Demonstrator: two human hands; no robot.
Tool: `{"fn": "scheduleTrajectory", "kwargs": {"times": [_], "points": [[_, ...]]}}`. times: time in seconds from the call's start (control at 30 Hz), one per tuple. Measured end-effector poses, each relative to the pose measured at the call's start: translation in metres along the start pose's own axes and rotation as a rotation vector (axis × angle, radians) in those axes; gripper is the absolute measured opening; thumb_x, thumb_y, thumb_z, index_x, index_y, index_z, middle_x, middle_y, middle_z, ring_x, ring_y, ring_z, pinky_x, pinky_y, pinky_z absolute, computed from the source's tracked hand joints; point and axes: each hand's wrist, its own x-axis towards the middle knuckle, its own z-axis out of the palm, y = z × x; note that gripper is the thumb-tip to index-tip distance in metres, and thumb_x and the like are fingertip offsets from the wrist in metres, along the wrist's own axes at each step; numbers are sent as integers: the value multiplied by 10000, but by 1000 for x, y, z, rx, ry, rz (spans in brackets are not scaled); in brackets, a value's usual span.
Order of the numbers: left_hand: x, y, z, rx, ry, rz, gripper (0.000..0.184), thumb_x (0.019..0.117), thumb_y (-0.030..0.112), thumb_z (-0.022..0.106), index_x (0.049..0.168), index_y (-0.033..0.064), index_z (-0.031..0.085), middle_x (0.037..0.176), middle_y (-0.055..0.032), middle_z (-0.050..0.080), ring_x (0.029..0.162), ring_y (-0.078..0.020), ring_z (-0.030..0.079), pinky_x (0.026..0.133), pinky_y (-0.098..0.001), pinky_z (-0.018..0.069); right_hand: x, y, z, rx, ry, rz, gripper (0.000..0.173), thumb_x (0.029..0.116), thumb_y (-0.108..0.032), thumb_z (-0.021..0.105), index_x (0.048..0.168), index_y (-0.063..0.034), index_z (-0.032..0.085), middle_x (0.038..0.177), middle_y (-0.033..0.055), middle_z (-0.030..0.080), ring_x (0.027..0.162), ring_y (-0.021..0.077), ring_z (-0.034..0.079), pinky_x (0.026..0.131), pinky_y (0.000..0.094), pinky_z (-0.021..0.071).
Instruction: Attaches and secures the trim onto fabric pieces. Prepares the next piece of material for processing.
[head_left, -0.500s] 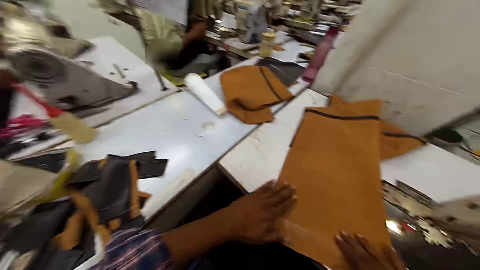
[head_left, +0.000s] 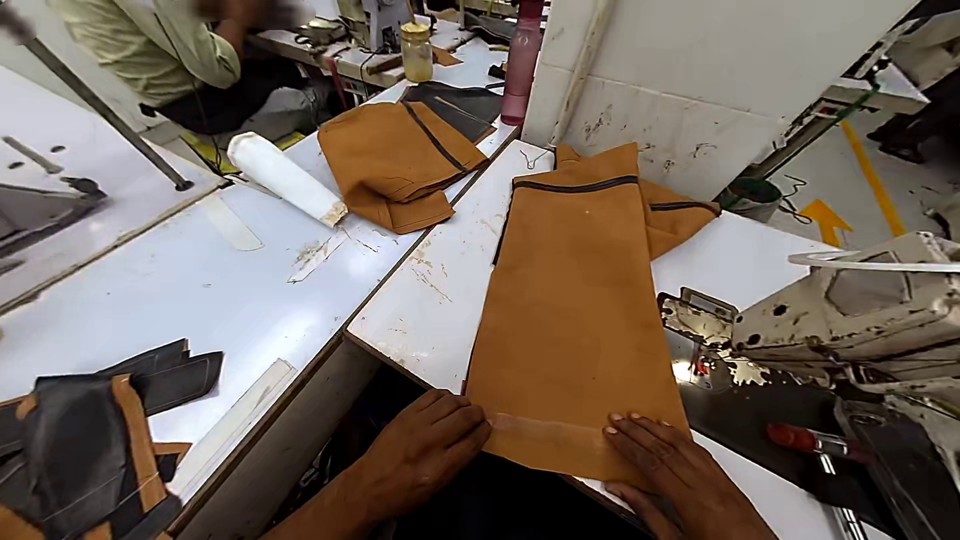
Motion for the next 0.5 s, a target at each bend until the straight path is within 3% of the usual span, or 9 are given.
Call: {"fn": "scheduleTrajectory", "kwargs": {"times": [0.13,0.27,0.33,0.4,0.5], "points": [[4,-1,-3,-74,-42,-121,208,1045,181,544,1145,151,723,1106,-28,715,1054,-182,667,941,-351,536,0,3,6,-44,140,-57,512,1004,-535,588,1388,-197,629,1396,11,650,1333,215,573,1148,469,415],[22,-5,-12,-180,-99,-317,268,1047,340,561,1112,196,778,970,32,737,931,-115,689,822,-308,573,10,-2,9,-77,203,-77,582,969,-627,578,1357,-199,643,1281,7,703,1224,194,636,1086,440,467],[35,-10,-20,-243,-147,-413,276,1025,379,586,1087,203,789,892,66,722,842,-56,679,766,-269,579,17,-3,10,-77,234,-35,437,999,-504,592,1281,-186,699,1153,6,741,1093,202,668,969,412,506],[47,-14,-27,-302,-229,-512,235,993,372,637,1049,203,790,889,86,732,791,-17,679,724,-252,588,26,-4,8,-41,236,51,308,975,-350,564,1159,-194,756,1032,-21,752,981,189,685,858,404,534],[61,-20,-37,-400,-353,-660,159,974,335,697,1026,217,789,872,114,742,752,8,676,696,-246,587,44,-5,-3,26,167,166,341,1012,-449,523,1008,-221,777,904,-73,728,870,125,684,760,380,552]]}}
